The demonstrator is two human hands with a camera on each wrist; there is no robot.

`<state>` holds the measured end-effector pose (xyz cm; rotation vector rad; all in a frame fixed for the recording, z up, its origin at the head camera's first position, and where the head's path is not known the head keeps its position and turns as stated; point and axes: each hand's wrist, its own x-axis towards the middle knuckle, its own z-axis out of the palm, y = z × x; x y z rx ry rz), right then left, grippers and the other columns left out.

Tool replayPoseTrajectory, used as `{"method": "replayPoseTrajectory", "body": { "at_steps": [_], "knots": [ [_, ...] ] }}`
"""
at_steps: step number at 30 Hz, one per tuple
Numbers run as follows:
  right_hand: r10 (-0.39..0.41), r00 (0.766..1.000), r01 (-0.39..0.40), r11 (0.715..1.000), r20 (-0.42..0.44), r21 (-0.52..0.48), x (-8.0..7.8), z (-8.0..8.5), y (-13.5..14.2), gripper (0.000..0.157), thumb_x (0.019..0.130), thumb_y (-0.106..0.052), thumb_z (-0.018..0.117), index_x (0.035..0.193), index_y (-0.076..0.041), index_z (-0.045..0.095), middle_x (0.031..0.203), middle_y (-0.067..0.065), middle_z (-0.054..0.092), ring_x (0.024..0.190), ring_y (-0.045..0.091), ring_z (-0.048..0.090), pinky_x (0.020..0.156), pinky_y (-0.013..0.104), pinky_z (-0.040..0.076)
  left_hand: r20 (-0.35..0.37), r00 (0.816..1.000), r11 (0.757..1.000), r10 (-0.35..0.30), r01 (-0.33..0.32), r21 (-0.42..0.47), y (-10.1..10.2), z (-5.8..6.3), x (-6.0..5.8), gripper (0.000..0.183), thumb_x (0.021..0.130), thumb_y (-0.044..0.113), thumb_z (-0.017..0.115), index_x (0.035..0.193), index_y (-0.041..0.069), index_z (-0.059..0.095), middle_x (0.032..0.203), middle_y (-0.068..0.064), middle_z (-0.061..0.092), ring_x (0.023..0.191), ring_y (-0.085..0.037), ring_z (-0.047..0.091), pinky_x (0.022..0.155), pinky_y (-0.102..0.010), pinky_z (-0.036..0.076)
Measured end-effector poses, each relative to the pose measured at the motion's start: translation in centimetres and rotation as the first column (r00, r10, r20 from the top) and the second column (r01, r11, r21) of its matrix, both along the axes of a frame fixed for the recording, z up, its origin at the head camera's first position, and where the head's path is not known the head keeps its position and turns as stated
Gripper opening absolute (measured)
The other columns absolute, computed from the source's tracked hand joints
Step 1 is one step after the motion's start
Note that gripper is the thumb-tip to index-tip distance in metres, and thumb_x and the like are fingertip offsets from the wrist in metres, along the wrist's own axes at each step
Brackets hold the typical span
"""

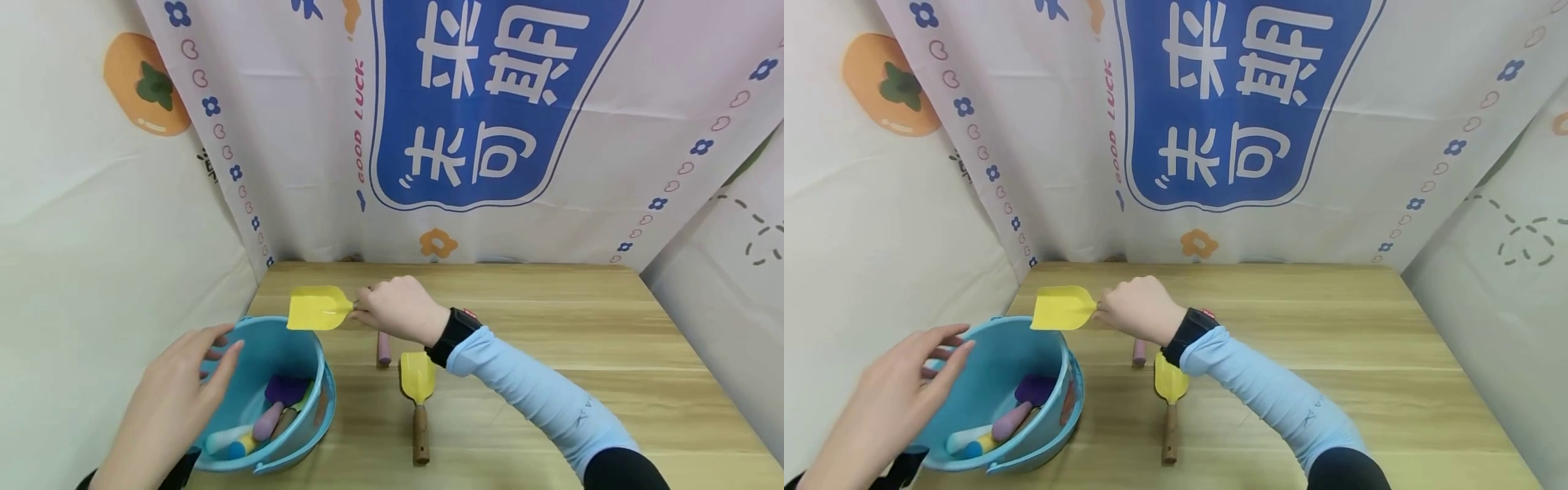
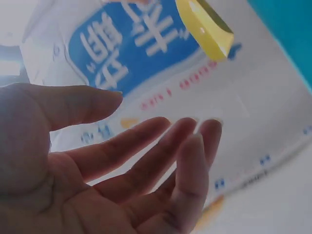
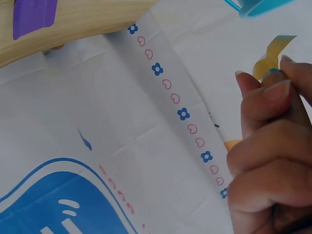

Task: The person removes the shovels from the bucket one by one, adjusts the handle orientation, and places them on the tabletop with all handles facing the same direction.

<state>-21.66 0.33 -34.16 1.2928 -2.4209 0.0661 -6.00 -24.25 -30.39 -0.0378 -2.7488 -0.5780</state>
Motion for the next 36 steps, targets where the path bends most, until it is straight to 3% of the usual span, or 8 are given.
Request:
{"method": "replayPoseTrajectory", "body": {
  "at_steps": [3, 7, 18, 20, 22, 27, 31, 36],
  "knots": [
    [-0.023, 1.0, 0.023, 0.999, -0.008, -0.025, -0.1, 0.0, 0.9, 0.031, 0.089, -0.043, 0.058, 0.071, -0.017, 0.055, 0.053, -0.01, 0.038, 0.042, 0.003, 0.036, 0.034, 0.019, 0.026, 0.001, 0.995, 0.995, -0.098, 0.098, 0.002, 0.9, 0.9, -1.7, 0.031, 0.093, 0.022, 0.056, 0.113, -0.002, 0.06, 0.1, -0.016, 0.063, 0.084, -0.028, 0.061, 0.064, -0.044, 0.053],
    [-0.054, 0.999, 0.054, 0.997, 0.004, -0.056, 0.0, -0.1, 1.8, 0.03, 0.09, -0.042, 0.057, 0.073, -0.018, 0.056, 0.052, -0.01, 0.038, 0.042, 0.003, 0.035, 0.033, 0.019, 0.024, 0.073, 0.983, 0.986, -0.166, 0.165, 0.027, 2.3, 1.7, -4.6, 0.035, 0.096, 0.025, 0.052, 0.115, -0.004, 0.056, 0.098, -0.016, 0.063, 0.086, -0.029, 0.061, 0.069, -0.044, 0.053],
    [-0.153, 0.988, 0.151, 0.967, 0.007, -0.203, 0.3, -0.8, 5.0, 0.028, 0.087, -0.038, 0.064, 0.072, -0.015, 0.054, 0.055, -0.008, 0.043, 0.043, 0.007, 0.04, 0.034, 0.023, 0.031, 0.157, 0.939, 0.952, -0.305, 0.297, 0.073, 6.0, 1.2, -13.4, 0.033, 0.097, 0.021, 0.049, 0.112, -0.008, 0.055, 0.093, -0.018, 0.064, 0.075, -0.024, 0.06, 0.064, -0.036, 0.052],
    [-0.166, 0.986, 0.165, 0.961, 0.014, -0.224, 0.2, -1.2, 5.5, 0.028, 0.087, -0.037, 0.064, 0.073, -0.015, 0.055, 0.055, -0.008, 0.044, 0.043, 0.007, 0.04, 0.035, 0.023, 0.032, 0.23, 0.917, 0.944, -0.326, 0.301, 0.135, 6.4, 0.8, -14.6, 0.034, 0.098, 0.021, 0.047, 0.113, -0.008, 0.054, 0.095, -0.019, 0.063, 0.073, -0.022, 0.061, 0.062, -0.033, 0.053],
    [-0.172, 0.984, 0.176, 0.953, 0.038, -0.246, 0.2, -1.5, 6.0, 0.027, 0.088, -0.037, 0.063, 0.075, -0.013, 0.058, 0.056, -0.009, 0.046, 0.043, 0.006, 0.041, 0.035, 0.022, 0.032, 0.312, 0.881, 0.926, -0.357, 0.288, 0.246, 6.7, 0.4, -15.8, 0.035, 0.098, 0.022, 0.046, 0.116, -0.008, 0.051, 0.096, -0.02, 0.062, 0.071, -0.022, 0.062, 0.061, -0.03, 0.054],
    [-0.194, 0.978, 0.209, 0.927, 0.08, -0.312, 0.2, -2.5, 7.0, 0.024, 0.089, -0.033, 0.062, 0.081, -0.01, 0.062, 0.057, -0.008, 0.047, 0.042, 0.004, 0.039, 0.035, 0.019, 0.03, 0.415, 0.795, 0.842, -0.441, 0.207, 0.499, 7.8, -1.0, -18.2, 0.036, 0.099, 0.021, 0.046, 0.117, -0.01, 0.05, 0.097, -0.023, 0.06, 0.075, -0.029, 0.064, 0.064, -0.031, 0.056],
    [-0.215, 0.97, 0.241, 0.9, 0.112, -0.363, 0.2, -3.4, 7.7, 0.021, 0.089, -0.03, 0.063, 0.082, -0.01, 0.061, 0.058, -0.007, 0.044, 0.044, 0.004, 0.038, 0.036, 0.019, 0.03, 0.433, 0.751, 0.792, -0.498, 0.191, 0.58, 8.7, -2.0, -19.8, 0.029, 0.099, 0.016, 0.045, 0.11, -0.009, 0.055, 0.088, -0.02, 0.061, 0.072, -0.027, 0.063, 0.063, -0.029, 0.056],
    [-0.224, 0.962, 0.268, 0.878, 0.156, -0.397, -0.1, -4.6, 8.4, 0.02, 0.089, -0.027, 0.063, 0.081, -0.01, 0.058, 0.059, -0.007, 0.04, 0.045, 0.005, 0.036, 0.037, 0.018, 0.029, 0.46, 0.719, 0.775, -0.522, 0.173, 0.609, 9.8, -2.5, -21.6, 0.025, 0.099, 0.013, 0.045, 0.105, -0.008, 0.056, 0.081, -0.015, 0.061, 0.061, -0.016, 0.058, 0.059, -0.024, 0.054]
  ]
}}
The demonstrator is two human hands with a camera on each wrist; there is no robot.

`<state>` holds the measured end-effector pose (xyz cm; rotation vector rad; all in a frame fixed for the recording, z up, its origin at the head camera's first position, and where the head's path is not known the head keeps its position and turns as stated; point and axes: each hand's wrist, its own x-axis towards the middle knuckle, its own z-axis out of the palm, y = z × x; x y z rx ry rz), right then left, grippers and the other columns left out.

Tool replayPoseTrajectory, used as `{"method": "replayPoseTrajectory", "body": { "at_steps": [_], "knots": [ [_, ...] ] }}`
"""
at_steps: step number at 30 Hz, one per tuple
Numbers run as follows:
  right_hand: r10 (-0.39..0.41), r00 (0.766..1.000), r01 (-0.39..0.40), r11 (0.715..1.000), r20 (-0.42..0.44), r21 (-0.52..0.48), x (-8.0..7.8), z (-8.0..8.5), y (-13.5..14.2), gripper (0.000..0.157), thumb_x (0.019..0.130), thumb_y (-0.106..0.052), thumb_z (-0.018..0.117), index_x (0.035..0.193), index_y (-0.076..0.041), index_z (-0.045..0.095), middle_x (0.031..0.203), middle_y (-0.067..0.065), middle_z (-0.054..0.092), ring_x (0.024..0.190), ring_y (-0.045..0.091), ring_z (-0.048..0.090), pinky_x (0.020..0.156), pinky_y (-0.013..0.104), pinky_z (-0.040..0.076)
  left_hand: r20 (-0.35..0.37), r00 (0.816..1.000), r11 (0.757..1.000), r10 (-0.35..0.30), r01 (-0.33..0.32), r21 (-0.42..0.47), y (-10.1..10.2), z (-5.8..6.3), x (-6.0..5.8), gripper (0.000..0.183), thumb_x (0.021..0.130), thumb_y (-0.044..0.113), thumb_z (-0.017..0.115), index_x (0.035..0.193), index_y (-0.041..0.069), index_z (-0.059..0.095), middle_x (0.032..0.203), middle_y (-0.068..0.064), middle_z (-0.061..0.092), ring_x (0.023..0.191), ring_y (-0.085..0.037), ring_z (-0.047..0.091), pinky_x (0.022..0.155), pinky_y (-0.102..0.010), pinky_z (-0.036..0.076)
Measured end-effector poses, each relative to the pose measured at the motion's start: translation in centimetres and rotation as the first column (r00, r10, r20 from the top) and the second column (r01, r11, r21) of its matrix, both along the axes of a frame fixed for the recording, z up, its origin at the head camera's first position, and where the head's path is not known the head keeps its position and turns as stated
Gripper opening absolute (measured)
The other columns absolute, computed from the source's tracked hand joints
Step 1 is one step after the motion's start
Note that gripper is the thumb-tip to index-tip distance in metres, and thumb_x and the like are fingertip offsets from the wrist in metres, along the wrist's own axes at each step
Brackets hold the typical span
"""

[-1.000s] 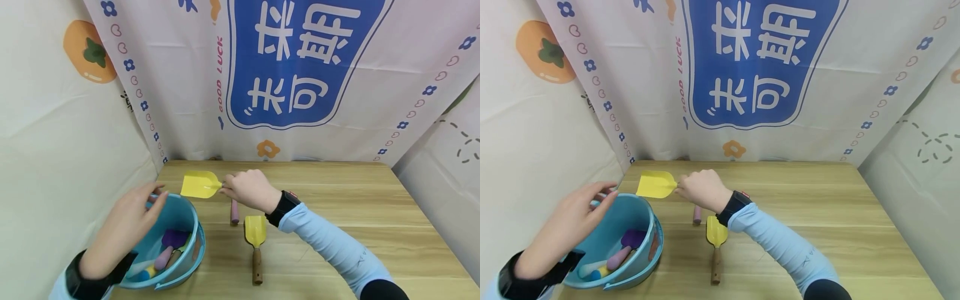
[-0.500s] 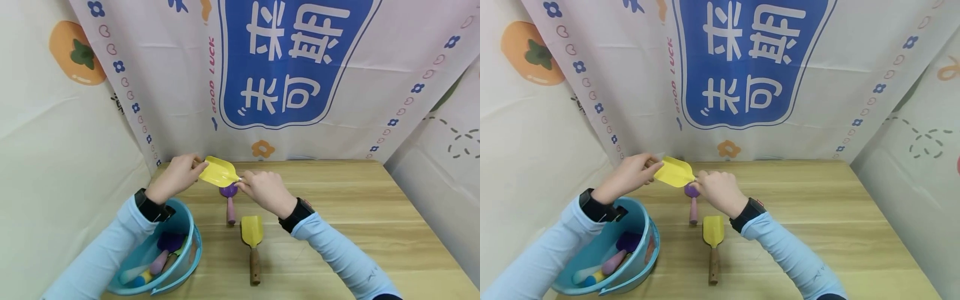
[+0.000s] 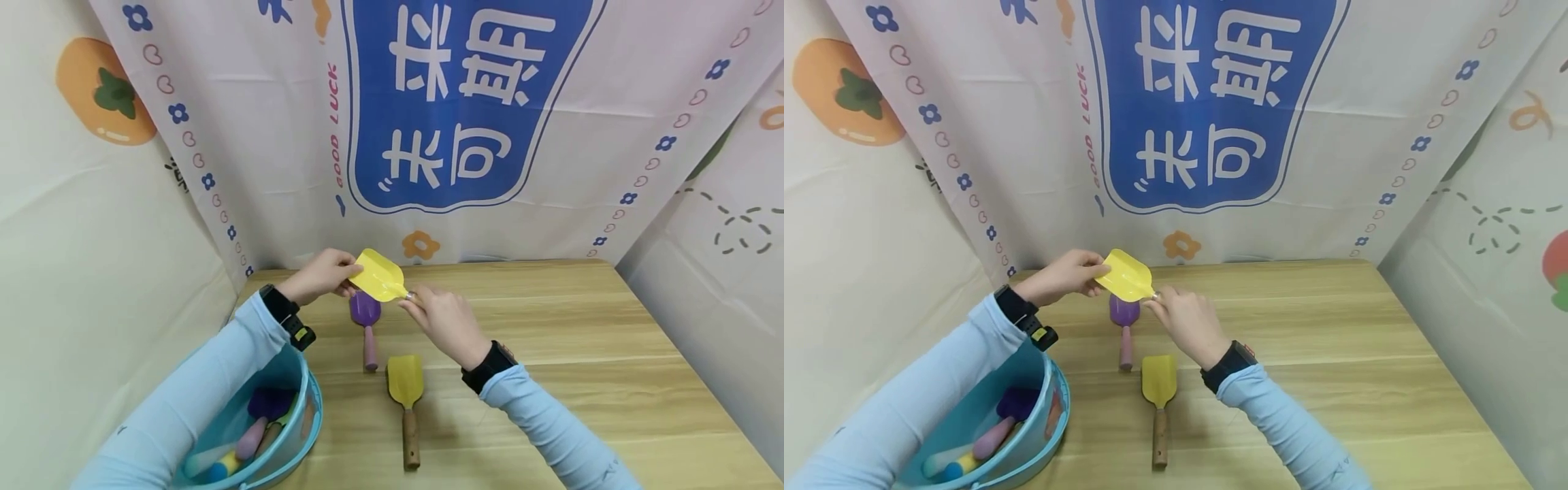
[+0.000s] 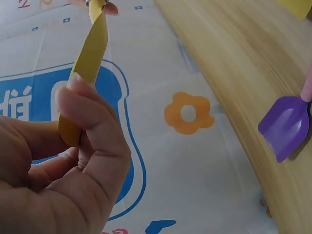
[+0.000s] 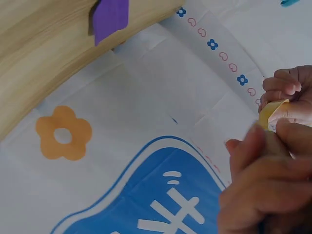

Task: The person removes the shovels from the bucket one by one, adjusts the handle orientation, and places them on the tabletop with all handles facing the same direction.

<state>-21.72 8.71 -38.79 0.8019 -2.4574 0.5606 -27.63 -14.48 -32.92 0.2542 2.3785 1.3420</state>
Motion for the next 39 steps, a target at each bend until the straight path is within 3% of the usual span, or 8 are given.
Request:
{"method": "replayPoseTrajectory", "body": {
  "at_steps": [9, 18, 24, 29, 33, 36, 37, 39],
  "knots": [
    [-0.021, 0.977, 0.038, 0.996, 0.212, -0.077, -0.1, -1.5, 1.3, 0.018, 0.089, -0.025, 0.063, 0.084, -0.009, 0.059, 0.064, -0.004, 0.049, 0.053, 0.007, 0.044, 0.044, 0.019, 0.038, -0.102, 0.988, 0.985, -0.117, 0.103, -0.138, 1.8, -0.5, -4.0, 0.023, 0.097, 0.014, 0.049, 0.102, -0.005, 0.06, 0.08, -0.013, 0.061, 0.059, -0.015, 0.056, 0.056, -0.023, 0.051],
    [-0.07, 0.943, 0.093, 0.994, 0.325, -0.058, -0.9, -4.8, 2.4, 0.014, 0.083, -0.023, 0.069, 0.078, -0.01, 0.065, 0.056, -0.008, 0.049, 0.046, 0.003, 0.044, 0.039, 0.019, 0.037, -0.08, 0.974, 0.958, -0.212, 0.191, -0.212, 3.6, -3.7, -7.8, 0.022, 0.095, 0.015, 0.052, 0.1, -0.003, 0.063, 0.078, -0.01, 0.062, 0.063, -0.021, 0.058, 0.063, -0.032, 0.053],
    [-0.084, 0.898, 0.169, 0.972, 0.433, -0.161, -1.7, -7.1, 2.4, 0.014, 0.084, -0.019, 0.067, 0.078, -0.007, 0.064, 0.055, -0.006, 0.055, 0.043, 0.001, 0.049, 0.037, 0.02, 0.04, -0.215, 0.974, 0.968, -0.069, 0.013, -0.251, 6.8, -6.5, -9.8, 0.019, 0.09, 0.012, 0.059, 0.098, -0.003, 0.068, 0.083, -0.011, 0.066, 0.063, -0.017, 0.059, 0.058, -0.025, 0.052],
    [-0.143, 0.858, 0.254, 0.953, 0.492, -0.166, -3.0, -8.4, 2.5, 0.018, 0.084, -0.019, 0.065, 0.074, -0.005, 0.062, 0.053, -0.005, 0.056, 0.043, 0.004, 0.052, 0.039, 0.021, 0.042, -0.316, 0.941, 0.931, 0.123, -0.22, -0.291, 10.1, -8.6, -11.0, 0.01, 0.082, 0.003, 0.062, 0.081, -0.002, 0.07, 0.077, -0.011, 0.066, 0.062, -0.018, 0.056, 0.059, -0.026, 0.049],
    [-0.166, 0.827, 0.295, 0.942, 0.537, -0.163, -3.9, -9.5, 2.7, 0.024, 0.084, -0.019, 0.065, 0.063, -0.008, 0.061, 0.051, -0.005, 0.056, 0.044, 0.006, 0.053, 0.041, 0.023, 0.044, -0.319, 0.918, 0.904, 0.234, -0.326, -0.277, 11.5, -10.9, -11.8, 0.014, 0.082, 0.006, 0.064, 0.092, -0.003, 0.069, 0.091, -0.013, 0.068, 0.08, -0.022, 0.062, 0.075, -0.032, 0.052],
    [-0.16, 0.803, 0.308, 0.936, 0.574, -0.169, -4.3, -10.5, 2.8, 0.03, 0.085, -0.019, 0.065, 0.056, -0.011, 0.061, 0.048, -0.007, 0.056, 0.044, 0.007, 0.054, 0.041, 0.024, 0.043, -0.448, 0.865, 0.882, 0.227, -0.377, -0.283, 11.7, -17.3, -16.0, 0.017, 0.077, 0.019, 0.071, 0.082, 0.003, 0.071, 0.083, -0.009, 0.068, 0.074, -0.02, 0.061, 0.068, -0.029, 0.05],
    [-0.153, 0.796, 0.308, 0.935, 0.585, -0.174, -4.4, -10.9, 2.8, 0.031, 0.085, -0.018, 0.065, 0.055, -0.012, 0.061, 0.047, -0.007, 0.056, 0.043, 0.007, 0.054, 0.041, 0.024, 0.043, -0.444, 0.871, 0.888, 0.21, -0.36, -0.286, 11.6, -19.4, -17.4, 0.021, 0.076, 0.024, 0.073, 0.083, 0.004, 0.07, 0.084, -0.008, 0.067, 0.075, -0.02, 0.061, 0.069, -0.03, 0.05],
    [-0.138, 0.784, 0.306, 0.934, 0.605, -0.183, -4.5, -11.6, 3.0, 0.031, 0.084, -0.018, 0.066, 0.055, -0.011, 0.062, 0.046, -0.007, 0.056, 0.043, 0.007, 0.054, 0.04, 0.025, 0.042, -0.516, 0.841, 0.882, 0.159, -0.356, -0.309, 11.7, -24.5, -21.0, 0.028, 0.07, 0.032, 0.077, 0.069, 0.005, 0.067, 0.071, -0.006, 0.064, 0.063, -0.018, 0.057, 0.059, -0.029, 0.046]
  ]
}}
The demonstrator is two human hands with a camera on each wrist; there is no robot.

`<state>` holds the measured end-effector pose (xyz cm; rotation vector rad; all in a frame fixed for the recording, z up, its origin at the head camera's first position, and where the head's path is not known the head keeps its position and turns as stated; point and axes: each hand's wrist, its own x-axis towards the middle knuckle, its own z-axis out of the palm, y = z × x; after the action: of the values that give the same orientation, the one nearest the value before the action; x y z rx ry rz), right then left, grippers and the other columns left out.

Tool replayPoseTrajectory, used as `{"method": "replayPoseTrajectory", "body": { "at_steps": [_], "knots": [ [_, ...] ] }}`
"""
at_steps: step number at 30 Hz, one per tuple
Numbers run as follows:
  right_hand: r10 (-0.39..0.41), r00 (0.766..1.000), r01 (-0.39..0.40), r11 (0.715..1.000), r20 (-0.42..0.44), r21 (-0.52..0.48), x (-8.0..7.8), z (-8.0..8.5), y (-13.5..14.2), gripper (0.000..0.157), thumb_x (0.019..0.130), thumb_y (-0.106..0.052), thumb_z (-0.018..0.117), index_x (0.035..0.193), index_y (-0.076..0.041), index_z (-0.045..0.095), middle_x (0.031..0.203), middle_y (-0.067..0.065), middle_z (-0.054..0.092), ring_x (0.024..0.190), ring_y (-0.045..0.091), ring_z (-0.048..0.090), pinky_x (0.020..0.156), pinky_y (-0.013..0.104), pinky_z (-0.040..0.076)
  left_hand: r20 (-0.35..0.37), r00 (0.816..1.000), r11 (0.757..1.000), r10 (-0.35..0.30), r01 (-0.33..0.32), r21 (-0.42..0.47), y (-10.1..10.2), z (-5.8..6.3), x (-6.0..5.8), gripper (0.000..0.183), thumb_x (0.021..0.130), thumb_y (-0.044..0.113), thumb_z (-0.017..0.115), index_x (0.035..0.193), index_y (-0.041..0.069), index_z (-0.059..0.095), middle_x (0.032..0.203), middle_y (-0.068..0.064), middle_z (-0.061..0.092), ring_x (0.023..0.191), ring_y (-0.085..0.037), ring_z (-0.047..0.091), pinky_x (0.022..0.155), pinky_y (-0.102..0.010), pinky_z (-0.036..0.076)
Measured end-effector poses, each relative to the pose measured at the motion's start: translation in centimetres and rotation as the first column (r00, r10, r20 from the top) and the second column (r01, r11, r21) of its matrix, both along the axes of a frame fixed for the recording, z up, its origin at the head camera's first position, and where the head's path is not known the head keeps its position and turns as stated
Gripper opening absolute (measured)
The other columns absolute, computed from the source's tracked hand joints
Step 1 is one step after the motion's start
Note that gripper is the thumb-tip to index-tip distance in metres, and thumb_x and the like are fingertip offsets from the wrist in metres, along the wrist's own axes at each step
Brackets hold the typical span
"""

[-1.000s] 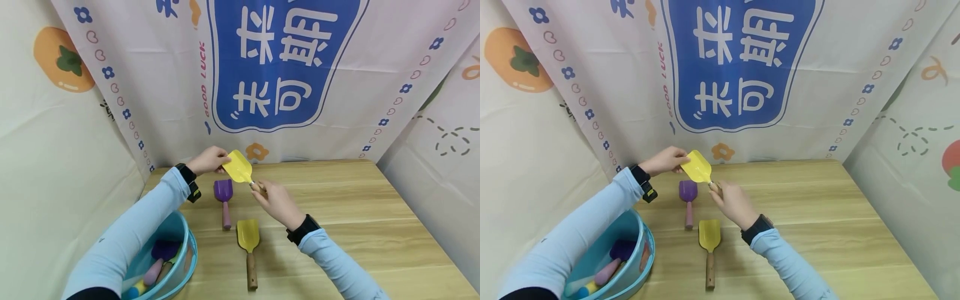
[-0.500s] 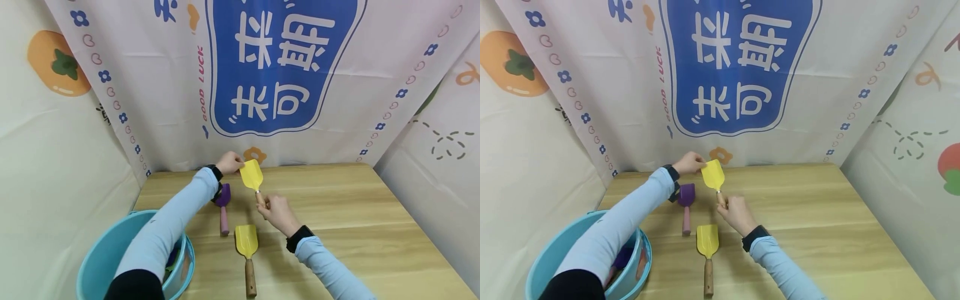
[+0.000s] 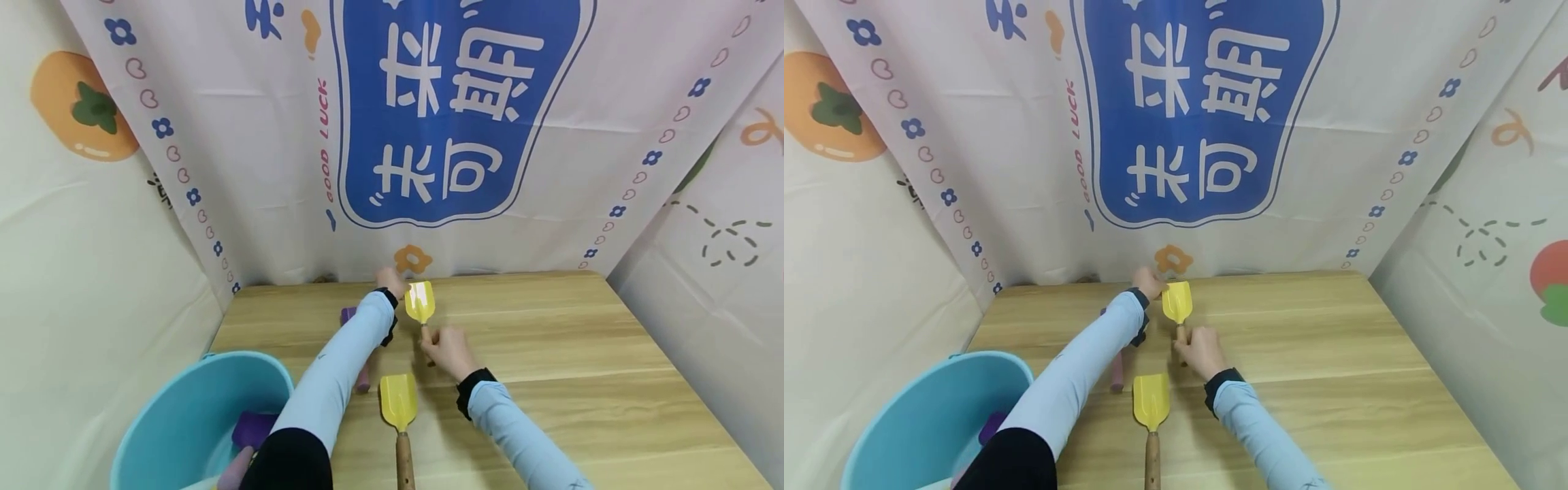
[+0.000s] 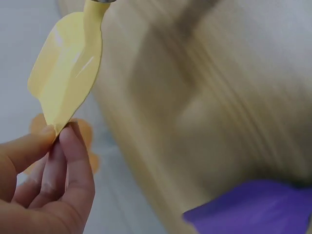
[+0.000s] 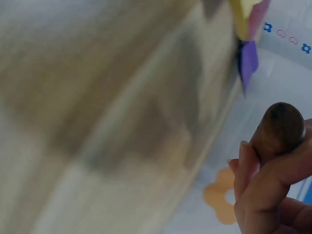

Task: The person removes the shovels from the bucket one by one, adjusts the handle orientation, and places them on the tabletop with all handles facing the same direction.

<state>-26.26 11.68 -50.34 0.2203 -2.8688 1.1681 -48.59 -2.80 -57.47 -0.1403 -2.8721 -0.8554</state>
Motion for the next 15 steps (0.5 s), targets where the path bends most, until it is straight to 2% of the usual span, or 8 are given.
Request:
{"method": "replayPoseTrajectory", "body": {
  "at_steps": [1, 3, 4, 8, 9, 11, 12, 15],
  "knots": [
    [0.004, 1.0, -0.004, 1.0, 0.005, -0.005, -0.1, -0.4, 0.0, 0.03, 0.084, -0.018, 0.066, 0.055, -0.011, 0.062, 0.046, -0.007, 0.056, 0.042, 0.007, 0.054, 0.04, 0.025, 0.042, 0.023, 1.0, 1.0, -0.016, 0.016, 0.0, -0.1, -2.2, -1.7, 0.031, 0.068, 0.035, 0.079, 0.068, 0.006, 0.068, 0.071, -0.006, 0.064, 0.065, -0.019, 0.058, 0.06, -0.029, 0.047],
    [0.011, 1.0, -0.011, 1.0, 0.028, -0.02, -0.2, -1.0, 0.1, 0.029, 0.084, -0.017, 0.067, 0.056, -0.009, 0.063, 0.046, -0.005, 0.056, 0.041, 0.008, 0.053, 0.04, 0.025, 0.043, 0.06, 0.998, 1.0, -0.016, 0.015, 0.02, 0.0, -4.0, -2.4, 0.029, 0.065, 0.033, 0.081, 0.068, 0.007, 0.068, 0.07, -0.006, 0.064, 0.064, -0.02, 0.058, 0.058, -0.029, 0.048],
    [0.015, 0.999, -0.014, 1.0, 0.04, -0.026, -0.2, -1.4, 0.1, 0.028, 0.083, -0.016, 0.067, 0.057, -0.008, 0.064, 0.046, -0.004, 0.057, 0.041, 0.009, 0.053, 0.04, 0.025, 0.043, 0.095, 0.995, 0.999, -0.016, 0.011, 0.053, -0.1, -4.6, -2.6, 0.028, 0.064, 0.032, 0.082, 0.069, 0.008, 0.069, 0.071, -0.005, 0.065, 0.064, -0.02, 0.059, 0.058, -0.028, 0.049],
    [0.015, 0.996, -0.01, 0.998, 0.083, -0.056, -0.2, -2.5, 0.2, 0.025, 0.083, -0.015, 0.067, 0.06, -0.006, 0.063, 0.049, 0.0, 0.059, 0.04, 0.011, 0.052, 0.039, 0.026, 0.043, 0.126, 0.992, 0.997, 0.033, -0.042, 0.067, 0.3, -6.1, -2.4, 0.028, 0.062, 0.031, 0.085, 0.067, 0.008, 0.07, 0.068, -0.006, 0.065, 0.061, -0.021, 0.059, 0.054, -0.027, 0.049],
    [0.014, 0.996, -0.009, 0.998, 0.089, -0.058, -0.2, -2.7, 0.3, 0.025, 0.083, -0.016, 0.067, 0.06, -0.006, 0.063, 0.049, 0.001, 0.059, 0.039, 0.011, 0.052, 0.039, 0.026, 0.043, 0.154, 0.988, 0.997, 0.023, -0.033, 0.065, 0.3, -6.5, -2.4, 0.031, 0.063, 0.035, 0.084, 0.072, 0.008, 0.071, 0.073, -0.006, 0.067, 0.066, -0.021, 0.061, 0.059, -0.027, 0.051],
    [0.015, 0.995, -0.008, 0.998, 0.1, -0.065, -0.2, -3.2, 0.3, 0.026, 0.083, -0.017, 0.068, 0.06, -0.007, 0.062, 0.049, 0.002, 0.06, 0.038, 0.011, 0.051, 0.037, 0.026, 0.042, 0.146, 0.989, 1.0, 0.028, -0.028, 0.001, 0.4, -7.7, -3.0, 0.033, 0.064, 0.038, 0.083, 0.075, 0.009, 0.072, 0.079, -0.006, 0.068, 0.071, -0.022, 0.062, 0.063, -0.029, 0.052],
    [0.021, 0.995, -0.015, 0.998, 0.093, -0.062, -0.2, -3.4, 0.3, 0.027, 0.083, -0.017, 0.068, 0.059, -0.007, 0.061, 0.049, 0.002, 0.06, 0.037, 0.01, 0.05, 0.036, 0.026, 0.041, 0.085, 0.996, 0.999, 0.035, -0.032, -0.042, 0.4, -8.7, -3.4, 0.035, 0.061, 0.038, 0.084, 0.072, 0.008, 0.071, 0.075, -0.008, 0.067, 0.067, -0.022, 0.061, 0.058, -0.028, 0.05],
    [0.019, 0.992, -0.011, 0.998, 0.122, -0.068, -0.2, -3.9, 0.3, 0.029, 0.082, -0.019, 0.069, 0.057, -0.007, 0.06, 0.048, 0.0, 0.059, 0.037, 0.009, 0.049, 0.036, 0.025, 0.04, 0.116, 0.992, 0.995, 0.039, -0.029, -0.092, 0.3, -11.0, -4.4, 0.035, 0.061, 0.038, 0.081, 0.074, 0.007, 0.071, 0.079, -0.01, 0.067, 0.069, -0.024, 0.061, 0.061, -0.03, 0.052]
  ]
}}
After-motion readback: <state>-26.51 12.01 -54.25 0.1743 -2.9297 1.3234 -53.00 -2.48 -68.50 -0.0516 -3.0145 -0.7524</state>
